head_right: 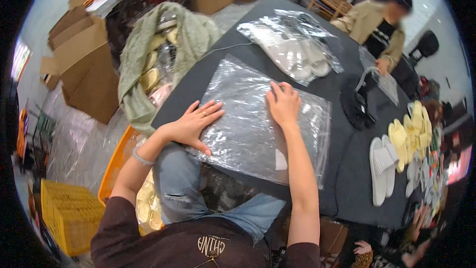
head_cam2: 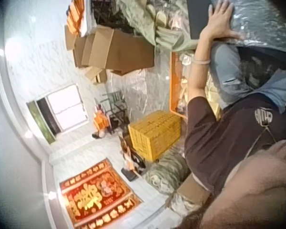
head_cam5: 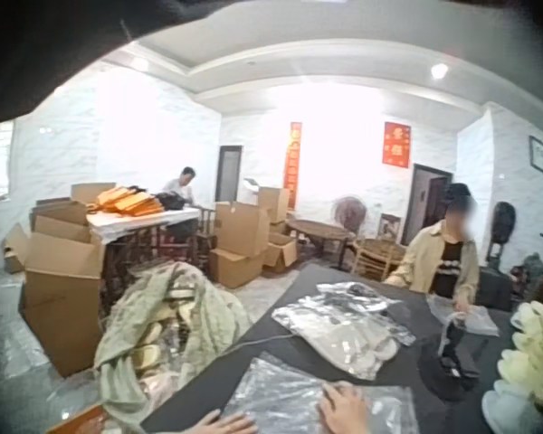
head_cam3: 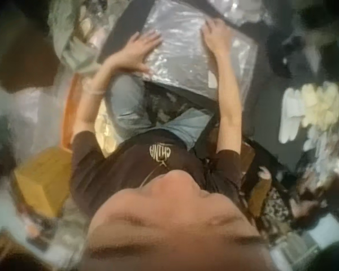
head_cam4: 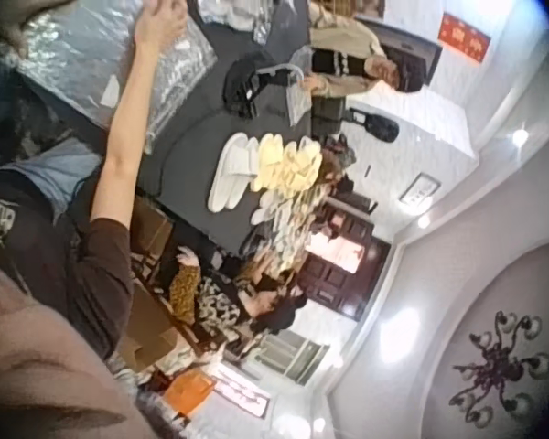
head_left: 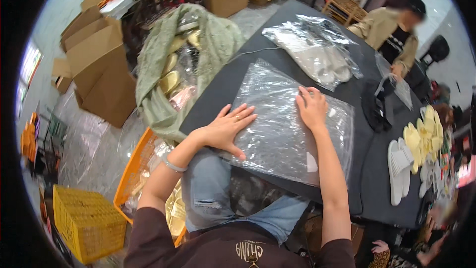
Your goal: The person sits at a table and repeatedly picks up pairs of slippers in various colors, places them into clear plastic bags, and sets the packaged items aside. The person handles the slippers and bags by hand, working through a supply of footwear in a repetitive assembly-line manner.
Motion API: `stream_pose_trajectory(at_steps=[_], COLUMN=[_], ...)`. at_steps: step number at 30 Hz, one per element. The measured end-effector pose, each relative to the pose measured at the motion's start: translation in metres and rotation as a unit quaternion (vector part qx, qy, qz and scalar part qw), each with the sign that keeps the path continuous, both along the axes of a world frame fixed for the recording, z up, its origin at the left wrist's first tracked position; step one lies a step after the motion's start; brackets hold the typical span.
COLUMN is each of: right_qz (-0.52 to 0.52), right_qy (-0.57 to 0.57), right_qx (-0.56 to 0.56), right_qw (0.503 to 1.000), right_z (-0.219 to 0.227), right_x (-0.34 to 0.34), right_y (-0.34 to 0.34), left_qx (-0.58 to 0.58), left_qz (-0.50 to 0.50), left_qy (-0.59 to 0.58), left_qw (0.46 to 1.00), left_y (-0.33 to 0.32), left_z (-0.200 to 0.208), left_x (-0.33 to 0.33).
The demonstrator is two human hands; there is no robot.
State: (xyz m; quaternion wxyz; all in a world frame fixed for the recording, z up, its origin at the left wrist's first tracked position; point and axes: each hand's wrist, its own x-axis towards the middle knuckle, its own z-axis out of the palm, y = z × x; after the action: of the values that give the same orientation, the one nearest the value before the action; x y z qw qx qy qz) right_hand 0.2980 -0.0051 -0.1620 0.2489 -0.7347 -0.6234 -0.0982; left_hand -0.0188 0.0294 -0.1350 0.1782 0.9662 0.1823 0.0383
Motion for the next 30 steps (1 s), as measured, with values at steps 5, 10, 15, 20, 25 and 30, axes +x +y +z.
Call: stream_pose_trajectory(at_steps=[5,10,15,20,25,30], right_qz=[0.007,0.025,0.001,0.022,0.012,0.001], right_qy=[-0.009,-0.024,-0.023,-0.021,-0.012,-0.007], right_qx=[-0.014,-0.022,-0.060,-0.061,-0.061,-0.060], right_qw=[1.000,0.999,0.998,0.998,0.998,0.998], right_z=[0.001,-0.004,0.001,-0.002,0.002,0.006], right_x=[0.008,0.006,0.009,0.005,0.003,0.002], right_y=[-0.005,-0.001,-0.007,0.004,0.002,-0.005], left_qx=[-0.167,-0.141,-0.148,0.019,-0.221,-0.048], left_qz=[0.063,0.350,0.544,0.555,0.460,0.479], left_qy=[-0.244,-0.575,-0.584,-0.284,-0.062,0.177], left_qw=[0.953,0.726,0.584,0.782,0.858,0.858], left_y=[0.001,-0.005,0.051,0.172,0.225,0.221], left_z=[-0.008,-0.020,-0.080,-0.195,-0.198,-0.184], left_x=[-0.012,-0.050,-0.105,-0.172,-0.183,-0.144])
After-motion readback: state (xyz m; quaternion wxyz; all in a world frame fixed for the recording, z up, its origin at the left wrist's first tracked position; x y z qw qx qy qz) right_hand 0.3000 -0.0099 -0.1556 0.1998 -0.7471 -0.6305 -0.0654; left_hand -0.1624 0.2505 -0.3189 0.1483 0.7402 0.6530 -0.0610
